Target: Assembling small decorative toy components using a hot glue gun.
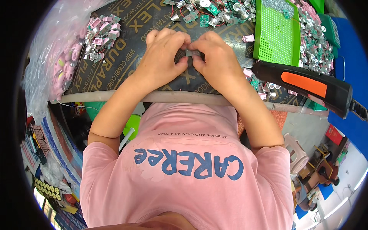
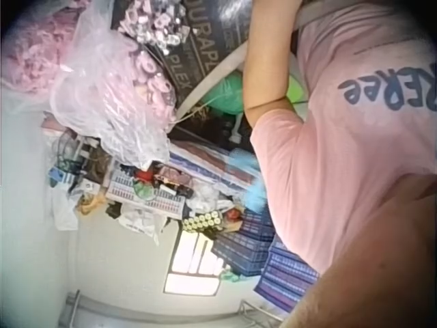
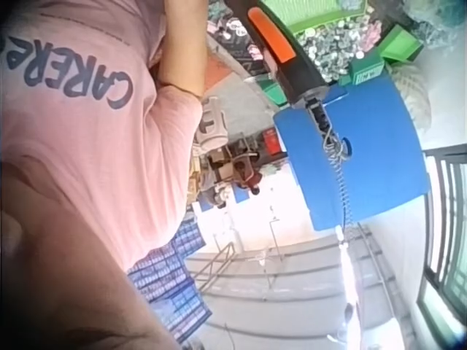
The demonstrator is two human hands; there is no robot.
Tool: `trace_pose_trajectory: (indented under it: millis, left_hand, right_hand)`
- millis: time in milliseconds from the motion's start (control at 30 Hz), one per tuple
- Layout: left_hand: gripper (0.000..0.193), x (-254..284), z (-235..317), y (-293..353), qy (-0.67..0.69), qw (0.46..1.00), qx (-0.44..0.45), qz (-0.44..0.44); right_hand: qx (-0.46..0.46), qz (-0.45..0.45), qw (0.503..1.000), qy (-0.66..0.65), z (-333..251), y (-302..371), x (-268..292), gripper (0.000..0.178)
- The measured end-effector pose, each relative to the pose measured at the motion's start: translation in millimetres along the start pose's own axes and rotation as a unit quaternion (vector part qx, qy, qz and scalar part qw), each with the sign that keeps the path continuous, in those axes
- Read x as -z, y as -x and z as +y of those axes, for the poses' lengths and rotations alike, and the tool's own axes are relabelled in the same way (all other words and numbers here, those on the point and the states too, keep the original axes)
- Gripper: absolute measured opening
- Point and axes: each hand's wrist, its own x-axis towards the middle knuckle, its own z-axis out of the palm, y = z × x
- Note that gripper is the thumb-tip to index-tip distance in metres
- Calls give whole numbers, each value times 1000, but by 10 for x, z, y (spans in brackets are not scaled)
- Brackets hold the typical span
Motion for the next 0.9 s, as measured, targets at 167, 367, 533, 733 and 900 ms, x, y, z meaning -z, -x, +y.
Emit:
trace_pose_trajectory:
  millis: [167,367,533,733,900]
  left_hand:
    - [30,71,35,-7,-20,999,-31,7]
    - [26,69,-9,22,-33,997,-67,25]
    - [26,60,37,33,-33,998,-46,20]
    - [32,162,118,76,-50,995,-82,-13]
    - [25,137,152,67,-115,988,-105,2]
  right_hand:
    - [11,5,1000,-4,-8,53,18,22]
    - [74,-37,997,2,30,-53,96,24]
    - [57,-37,998,-5,24,-56,105,24]
    - [57,-14,998,2,62,-3,63,22]
    - [224,182,950,122,-280,268,483,20]
